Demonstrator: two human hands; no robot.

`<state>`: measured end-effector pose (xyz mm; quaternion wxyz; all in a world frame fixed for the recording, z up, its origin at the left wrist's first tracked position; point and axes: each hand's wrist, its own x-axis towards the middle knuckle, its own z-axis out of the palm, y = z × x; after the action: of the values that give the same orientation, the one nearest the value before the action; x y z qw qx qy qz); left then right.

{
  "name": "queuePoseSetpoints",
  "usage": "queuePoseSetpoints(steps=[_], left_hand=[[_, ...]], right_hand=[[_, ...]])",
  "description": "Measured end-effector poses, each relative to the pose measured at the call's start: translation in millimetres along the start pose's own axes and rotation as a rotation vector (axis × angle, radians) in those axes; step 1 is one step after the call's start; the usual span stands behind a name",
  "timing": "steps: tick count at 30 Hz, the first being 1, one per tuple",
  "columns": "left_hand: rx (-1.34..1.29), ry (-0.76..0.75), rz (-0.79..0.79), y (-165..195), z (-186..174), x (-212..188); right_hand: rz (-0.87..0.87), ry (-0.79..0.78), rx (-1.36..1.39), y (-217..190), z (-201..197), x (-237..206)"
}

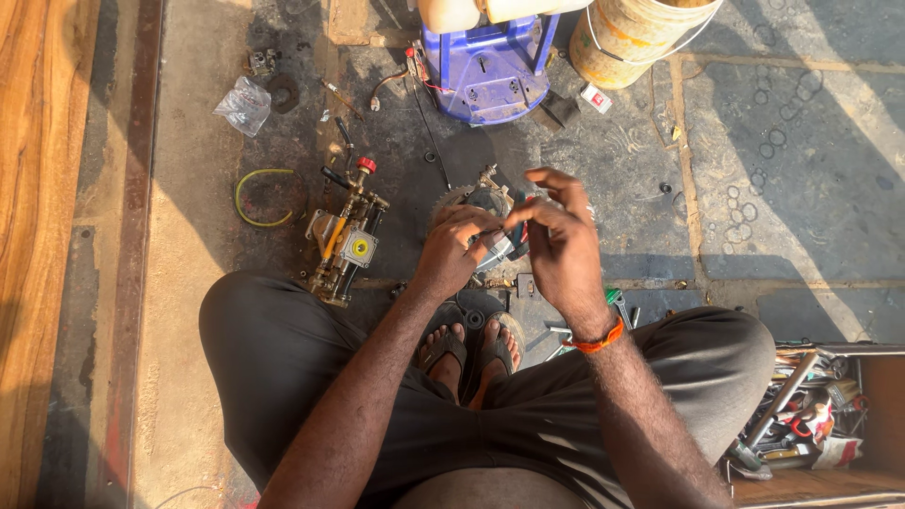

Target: The person sits on the floor and uses a T-handle wrench and a screwdriver to loosen and remove bolts from a small engine. They remove the engine cover and place it aside, then continue to remove additional bolts from the engine block.

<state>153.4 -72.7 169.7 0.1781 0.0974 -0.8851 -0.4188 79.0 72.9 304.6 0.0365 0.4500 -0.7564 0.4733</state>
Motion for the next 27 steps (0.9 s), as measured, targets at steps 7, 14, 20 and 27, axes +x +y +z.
queuePoseSetpoints(steps=[7,14,20,27], left_hand=[[-0.049,-0.022,-0.063,-1.3,-3.9,-1.9],[-0.041,0.016,-0.003,-0.8,-2.5,-2.8],[-0.1,-0.001,-0.038,-5.2,-3.0,-1.8],[-0.03,-0.011,-0.034,-0.8,-0.8,-2.7]], right_hand=[[0.222,-0.197,-0.123,-3.3,-11.2,-3.1],[0.11,-0.12,0.055,-2.2,-4.5,-0.8],[0.262,-0.17,-0.109,-4.1,-7.5,-8.3],[0.148,-0.121,0.009,-1.8,0.0,-4.7]])
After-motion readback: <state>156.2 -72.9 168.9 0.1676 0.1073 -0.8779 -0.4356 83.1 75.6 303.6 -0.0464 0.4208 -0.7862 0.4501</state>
